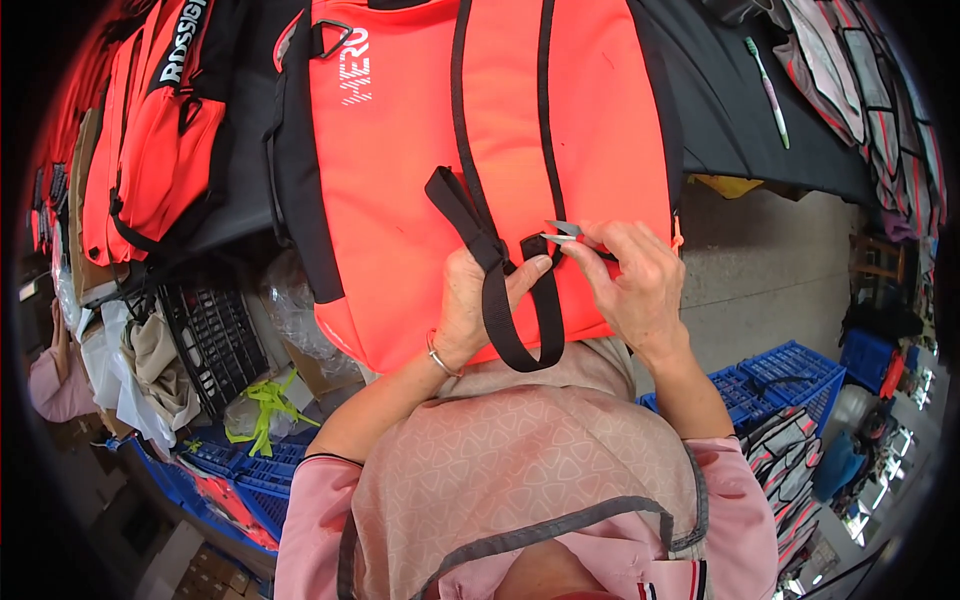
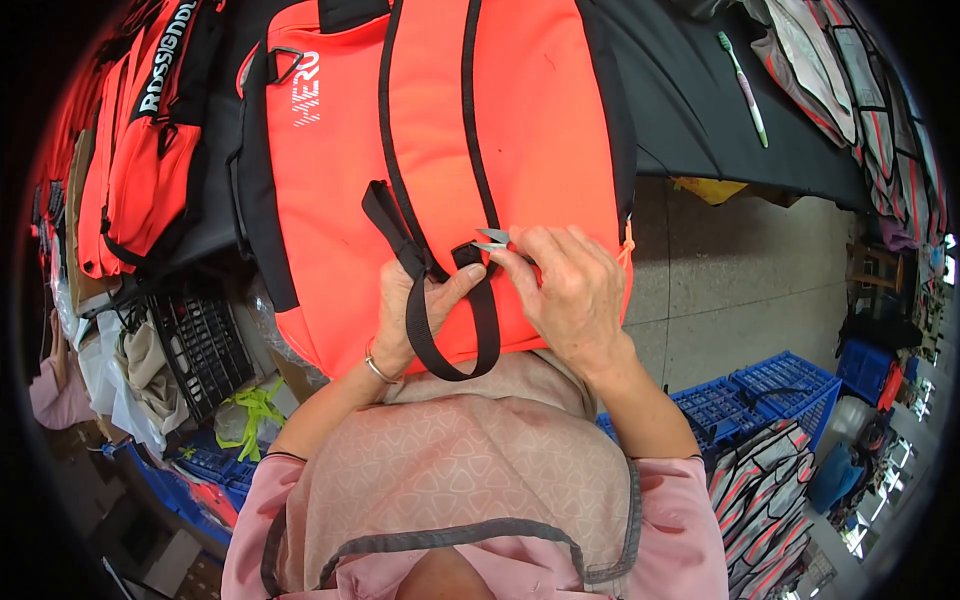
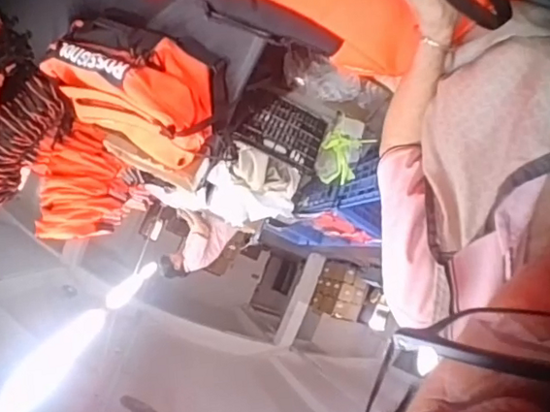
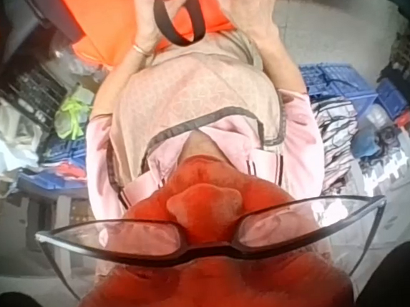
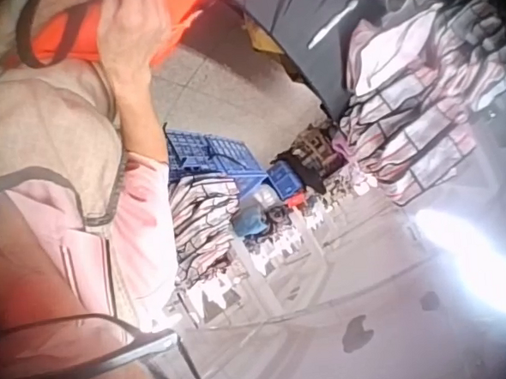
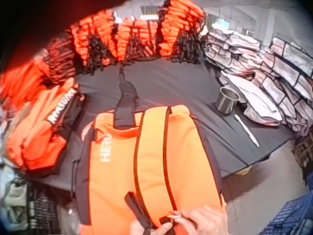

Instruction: Inspecting and trimming loose threads on backpacks in a manufacturing setting.

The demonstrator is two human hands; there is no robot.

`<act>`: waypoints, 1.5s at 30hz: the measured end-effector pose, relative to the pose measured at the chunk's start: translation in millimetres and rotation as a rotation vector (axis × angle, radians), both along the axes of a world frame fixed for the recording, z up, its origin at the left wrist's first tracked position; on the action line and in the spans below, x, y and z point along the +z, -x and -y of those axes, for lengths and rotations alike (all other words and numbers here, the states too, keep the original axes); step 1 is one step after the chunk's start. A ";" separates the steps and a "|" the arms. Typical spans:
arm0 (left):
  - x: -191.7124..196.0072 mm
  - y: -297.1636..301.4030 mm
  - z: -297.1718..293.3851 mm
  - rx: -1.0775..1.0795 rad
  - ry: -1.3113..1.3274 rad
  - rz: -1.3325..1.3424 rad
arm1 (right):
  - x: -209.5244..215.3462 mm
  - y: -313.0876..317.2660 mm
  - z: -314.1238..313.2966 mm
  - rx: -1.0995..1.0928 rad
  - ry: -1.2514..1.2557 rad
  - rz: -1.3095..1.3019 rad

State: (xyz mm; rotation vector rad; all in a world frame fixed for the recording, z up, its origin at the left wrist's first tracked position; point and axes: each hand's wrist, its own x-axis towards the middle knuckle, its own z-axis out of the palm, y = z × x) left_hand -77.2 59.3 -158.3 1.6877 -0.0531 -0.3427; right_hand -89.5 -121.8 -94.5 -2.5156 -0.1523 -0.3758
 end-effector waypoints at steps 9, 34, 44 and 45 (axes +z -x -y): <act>5.9 -6.4 0.5 0.005 0.149 -0.087 | -11.3 -3.7 -4.4 -0.042 -0.265 -0.108; 16.0 -4.9 -2.3 0.058 0.525 -0.277 | -14.0 -25.2 -7.4 0.282 -0.326 -0.139; 8.2 -6.7 3.9 0.067 0.252 -0.263 | 29.7 16.7 16.6 0.397 -0.516 -0.343; 9.5 -6.7 0.6 0.012 0.280 -0.286 | 31.5 17.9 22.8 0.330 -0.437 -0.310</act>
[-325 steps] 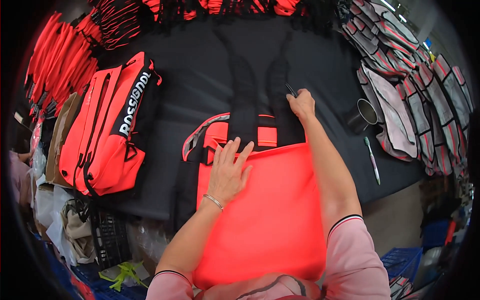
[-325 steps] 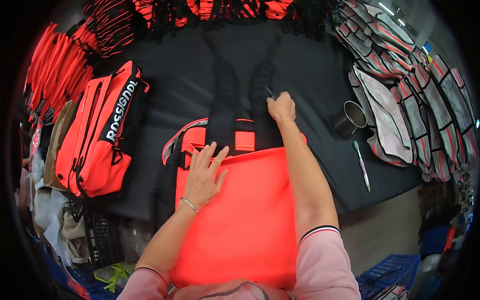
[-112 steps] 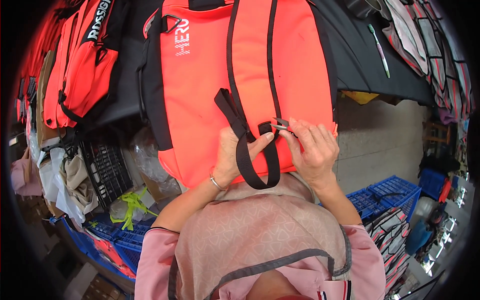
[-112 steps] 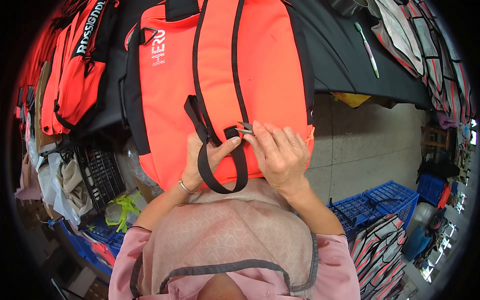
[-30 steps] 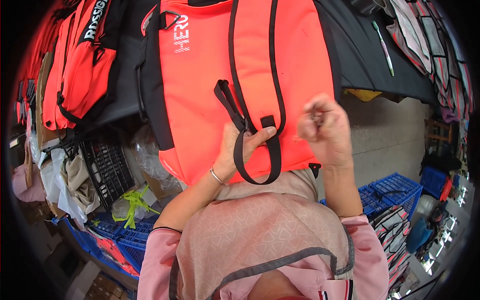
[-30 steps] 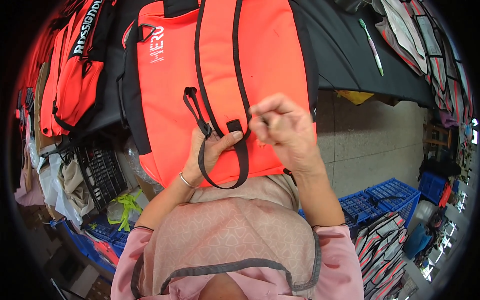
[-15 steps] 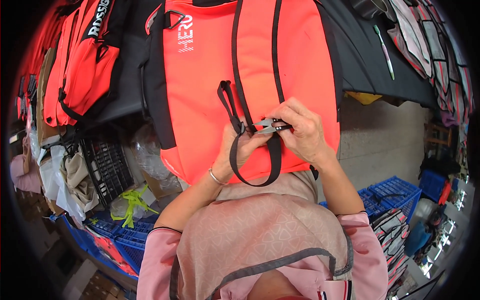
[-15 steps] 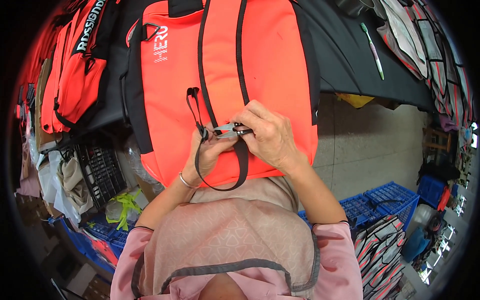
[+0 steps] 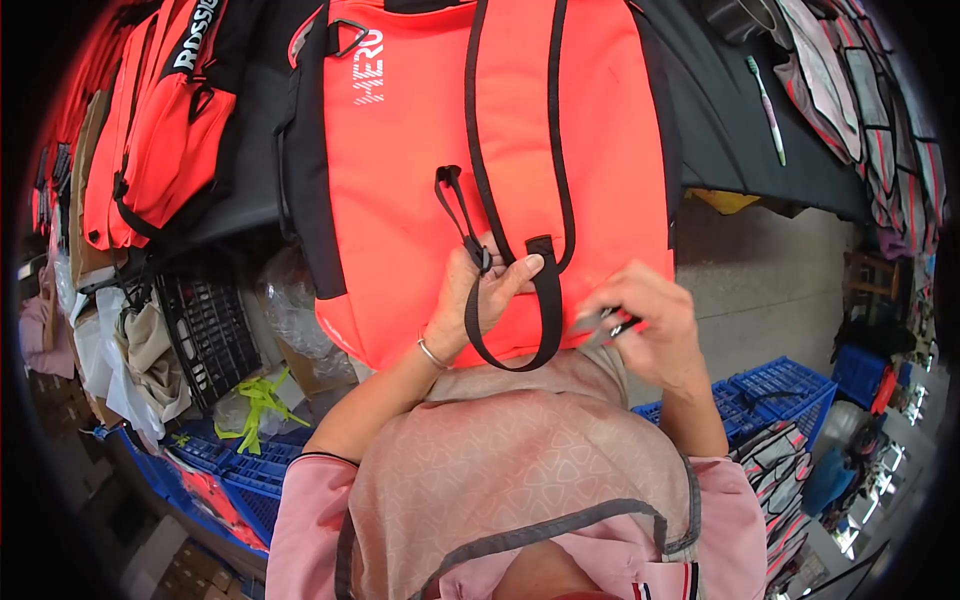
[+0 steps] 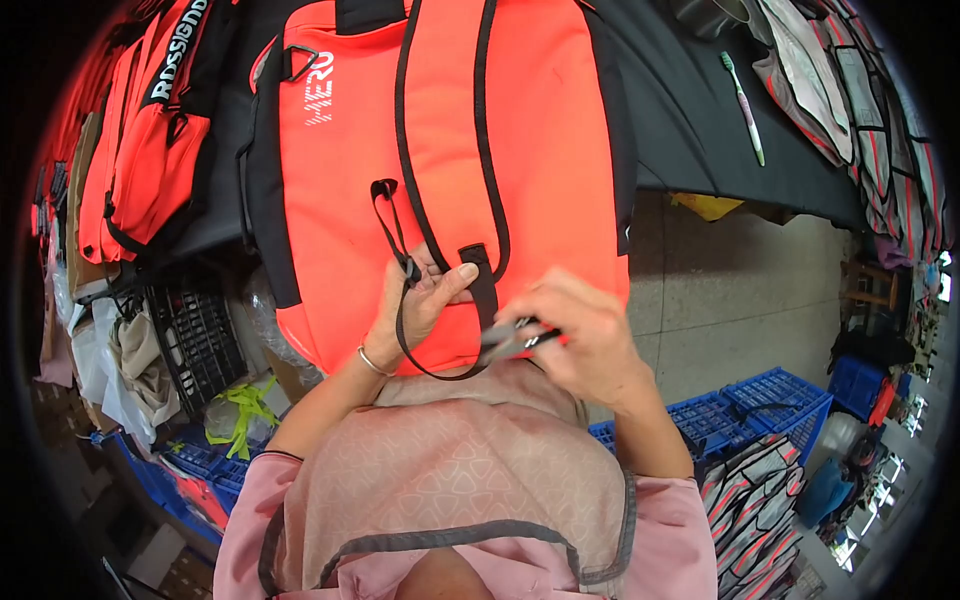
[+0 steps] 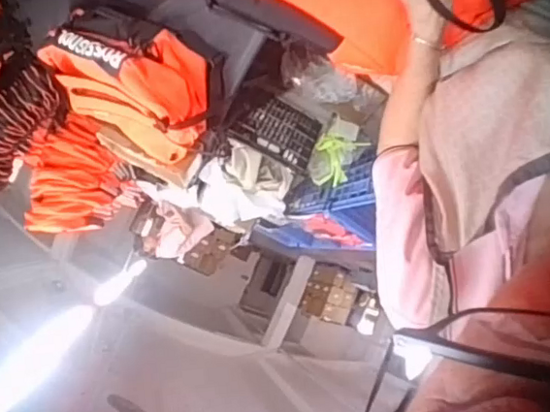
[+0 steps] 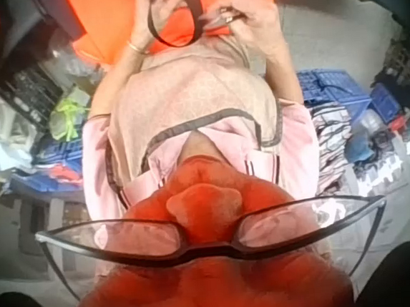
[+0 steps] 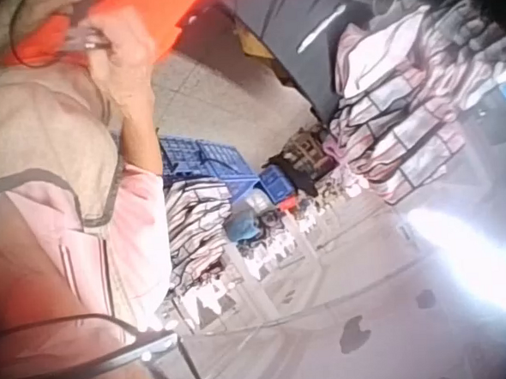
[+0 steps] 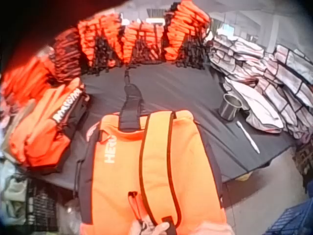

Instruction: Inspecting and trimming loose threads on backpacks in a manufacturing setting.

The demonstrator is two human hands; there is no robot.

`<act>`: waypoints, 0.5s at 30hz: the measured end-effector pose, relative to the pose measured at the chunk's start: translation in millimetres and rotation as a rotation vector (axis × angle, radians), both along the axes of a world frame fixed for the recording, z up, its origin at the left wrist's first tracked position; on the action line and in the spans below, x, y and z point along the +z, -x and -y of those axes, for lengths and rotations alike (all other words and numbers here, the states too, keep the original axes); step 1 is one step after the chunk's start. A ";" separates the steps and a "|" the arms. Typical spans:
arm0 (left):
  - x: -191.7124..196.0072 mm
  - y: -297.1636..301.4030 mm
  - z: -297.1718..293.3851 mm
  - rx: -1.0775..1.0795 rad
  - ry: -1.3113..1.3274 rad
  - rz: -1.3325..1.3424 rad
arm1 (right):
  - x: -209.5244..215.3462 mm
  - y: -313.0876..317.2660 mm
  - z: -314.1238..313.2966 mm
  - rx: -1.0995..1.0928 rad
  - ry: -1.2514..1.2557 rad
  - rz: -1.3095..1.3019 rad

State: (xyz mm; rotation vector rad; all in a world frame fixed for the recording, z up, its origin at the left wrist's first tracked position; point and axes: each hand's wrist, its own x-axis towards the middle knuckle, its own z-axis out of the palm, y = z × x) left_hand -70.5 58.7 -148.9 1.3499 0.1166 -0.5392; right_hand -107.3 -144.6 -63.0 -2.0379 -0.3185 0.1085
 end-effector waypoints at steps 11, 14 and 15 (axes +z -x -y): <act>16.8 -3.2 -4.4 0.000 0.129 -0.101 | -23.5 -11.0 -8.5 -0.280 0.395 0.195; 20.3 -3.6 -3.6 -0.004 0.135 -0.106 | -25.6 -18.8 -13.5 -0.224 0.500 0.331; 21.5 -3.9 -3.4 -0.007 0.140 -0.111 | -25.1 -20.9 -14.4 -0.193 0.578 0.410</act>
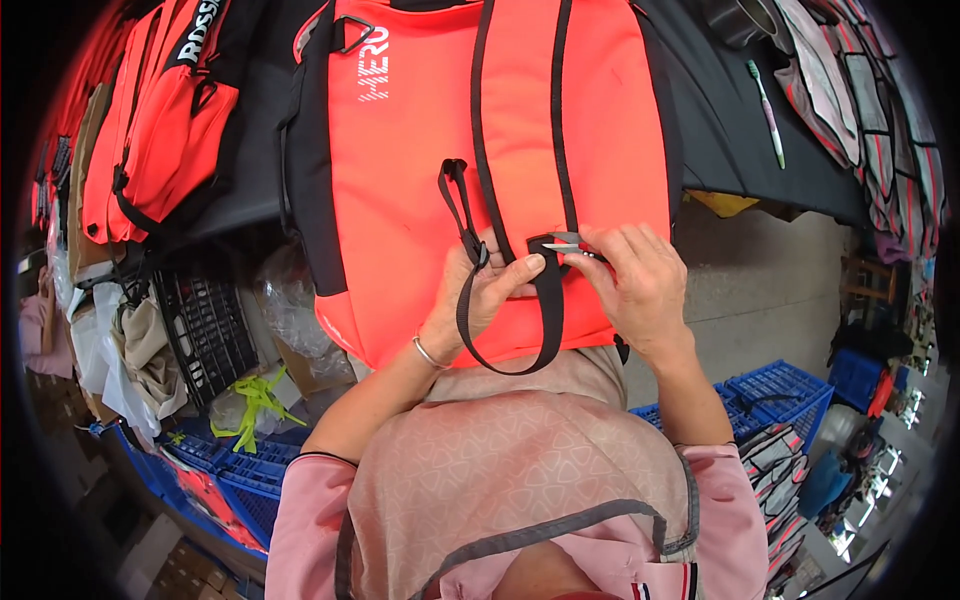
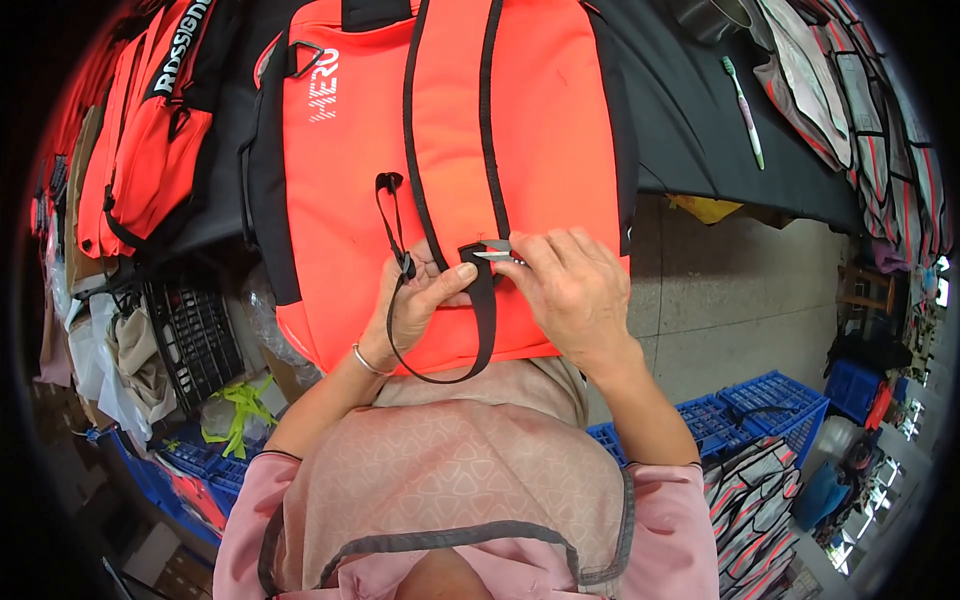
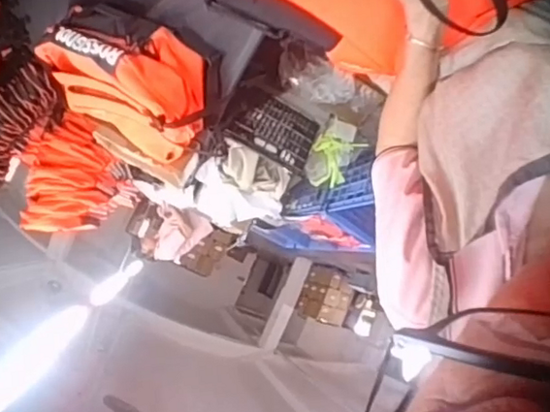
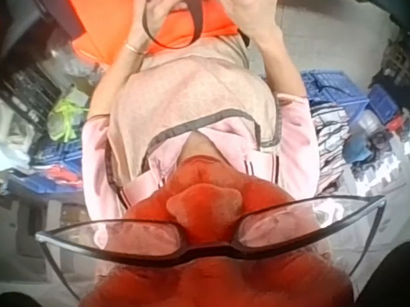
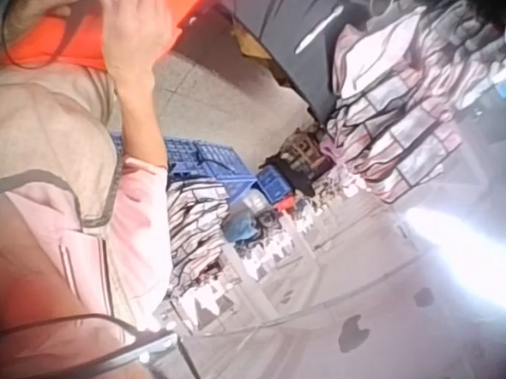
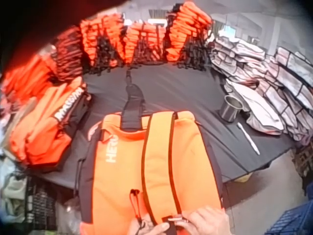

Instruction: Inspecting and trimming loose threads on backpacks in a manufacturing setting.

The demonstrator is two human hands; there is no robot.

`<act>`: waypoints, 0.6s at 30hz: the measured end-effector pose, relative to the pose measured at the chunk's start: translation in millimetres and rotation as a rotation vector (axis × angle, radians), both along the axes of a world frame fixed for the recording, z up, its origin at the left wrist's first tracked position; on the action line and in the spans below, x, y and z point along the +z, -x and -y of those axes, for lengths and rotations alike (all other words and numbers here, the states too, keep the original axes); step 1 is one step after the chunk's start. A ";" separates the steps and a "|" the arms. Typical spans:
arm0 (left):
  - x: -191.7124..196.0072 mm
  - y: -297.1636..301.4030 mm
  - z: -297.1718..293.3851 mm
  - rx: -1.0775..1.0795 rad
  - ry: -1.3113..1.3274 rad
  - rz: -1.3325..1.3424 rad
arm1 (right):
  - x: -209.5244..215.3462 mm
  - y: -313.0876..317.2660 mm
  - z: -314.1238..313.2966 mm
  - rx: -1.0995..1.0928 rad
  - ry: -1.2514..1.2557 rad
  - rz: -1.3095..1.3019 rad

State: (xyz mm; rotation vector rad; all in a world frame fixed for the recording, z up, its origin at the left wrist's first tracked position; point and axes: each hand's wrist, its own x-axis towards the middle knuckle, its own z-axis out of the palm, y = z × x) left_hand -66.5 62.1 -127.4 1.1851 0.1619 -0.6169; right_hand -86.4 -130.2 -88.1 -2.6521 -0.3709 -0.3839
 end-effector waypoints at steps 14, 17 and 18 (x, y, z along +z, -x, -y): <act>-17.8 0.9 -6.3 -0.039 0.033 -0.022 | -1.6 -18.0 9.9 0.175 0.085 0.079; -16.0 1.6 -8.2 -0.042 0.033 -0.017 | 2.4 -14.9 14.1 0.107 -0.139 -0.123; -14.1 1.7 -8.7 -0.043 0.025 -0.011 | 3.7 -13.7 14.3 0.033 -0.271 -0.276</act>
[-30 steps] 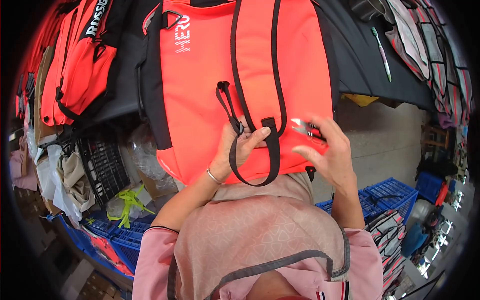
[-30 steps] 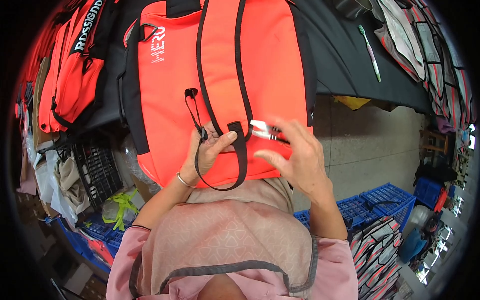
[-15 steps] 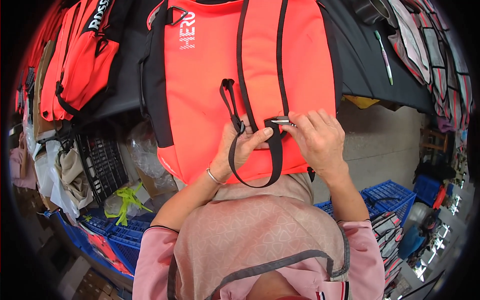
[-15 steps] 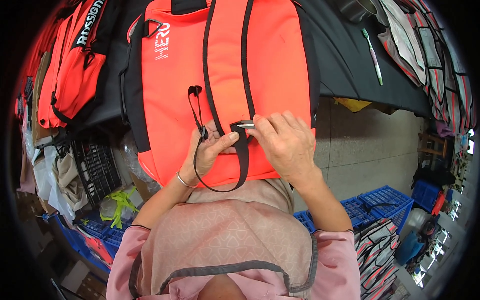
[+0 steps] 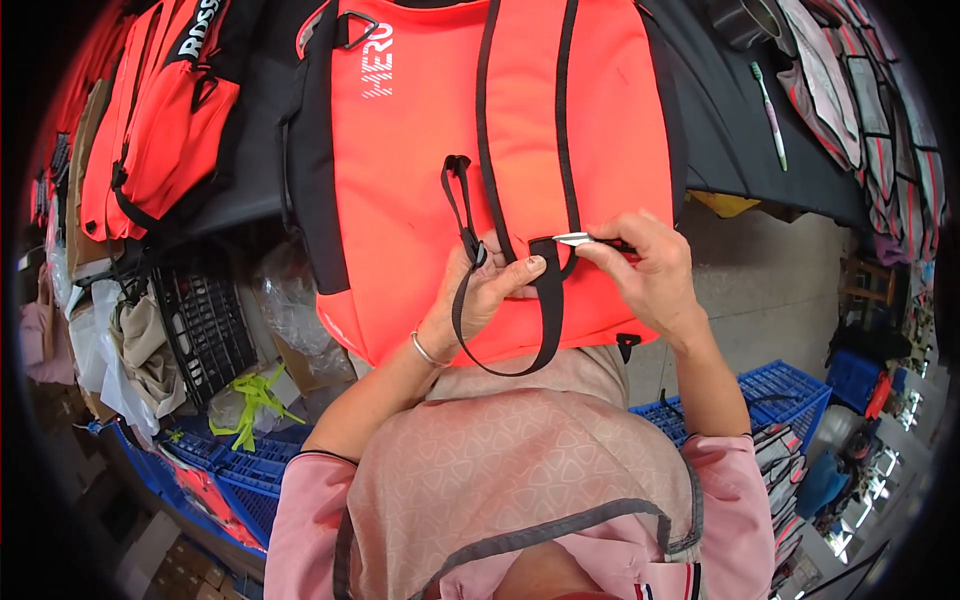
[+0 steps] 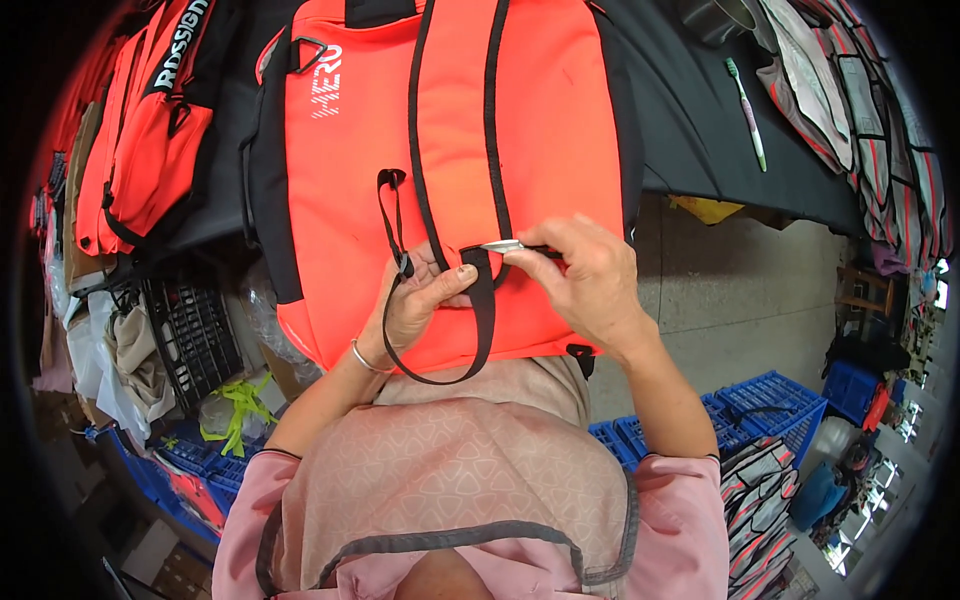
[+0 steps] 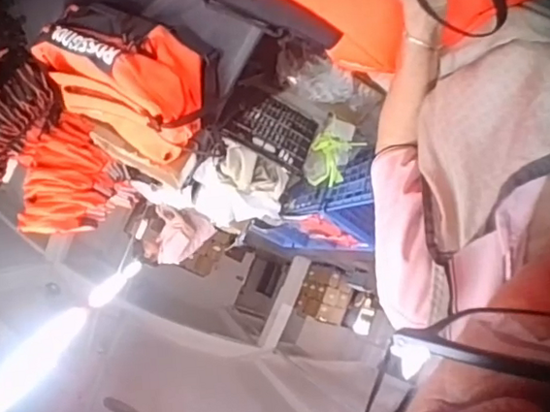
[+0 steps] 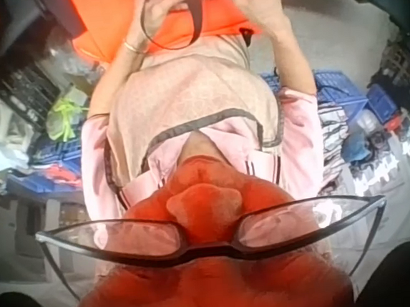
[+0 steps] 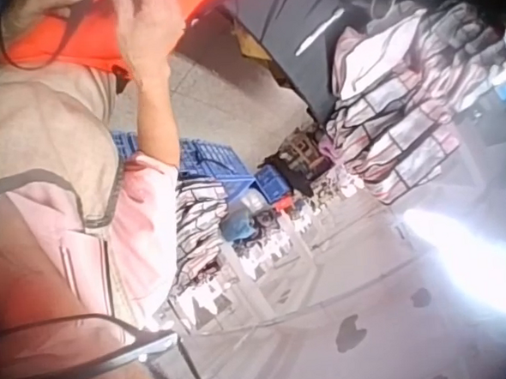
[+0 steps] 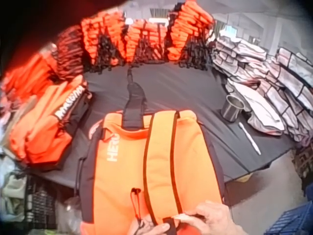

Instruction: Inspecting and trimming loose threads on backpacks in a manufacturing setting.

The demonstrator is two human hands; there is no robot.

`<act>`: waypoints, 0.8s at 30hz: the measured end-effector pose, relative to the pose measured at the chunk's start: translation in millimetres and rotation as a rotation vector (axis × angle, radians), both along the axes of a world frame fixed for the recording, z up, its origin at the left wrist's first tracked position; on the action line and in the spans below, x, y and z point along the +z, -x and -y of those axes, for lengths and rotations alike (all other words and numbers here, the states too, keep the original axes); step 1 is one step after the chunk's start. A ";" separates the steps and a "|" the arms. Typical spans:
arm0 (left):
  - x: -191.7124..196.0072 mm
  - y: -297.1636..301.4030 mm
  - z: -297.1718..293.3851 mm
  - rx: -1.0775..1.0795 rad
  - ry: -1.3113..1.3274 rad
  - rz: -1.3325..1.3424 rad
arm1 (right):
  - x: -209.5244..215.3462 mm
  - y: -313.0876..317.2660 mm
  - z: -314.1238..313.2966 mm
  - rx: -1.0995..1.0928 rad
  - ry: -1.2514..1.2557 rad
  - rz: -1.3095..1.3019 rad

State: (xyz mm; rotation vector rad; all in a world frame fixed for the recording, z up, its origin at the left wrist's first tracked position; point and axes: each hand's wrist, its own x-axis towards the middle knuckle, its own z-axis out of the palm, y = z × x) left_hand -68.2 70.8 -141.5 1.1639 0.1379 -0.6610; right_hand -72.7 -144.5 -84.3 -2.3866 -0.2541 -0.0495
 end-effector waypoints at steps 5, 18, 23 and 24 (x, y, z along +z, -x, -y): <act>5.7 -0.5 5.9 -0.008 0.067 -0.009 | 1.0 3.8 -16.8 -0.206 -0.464 -0.117; 4.3 11.1 11.3 -0.036 -0.108 0.233 | -15.4 5.0 -18.6 0.155 -0.057 0.179; 45.4 25.9 -12.9 -0.632 -0.500 0.361 | 37.6 45.9 69.3 0.048 -0.535 -0.135; 54.0 21.4 -24.3 -0.959 -0.704 0.627 | 38.9 60.1 95.7 -0.001 -0.576 -0.084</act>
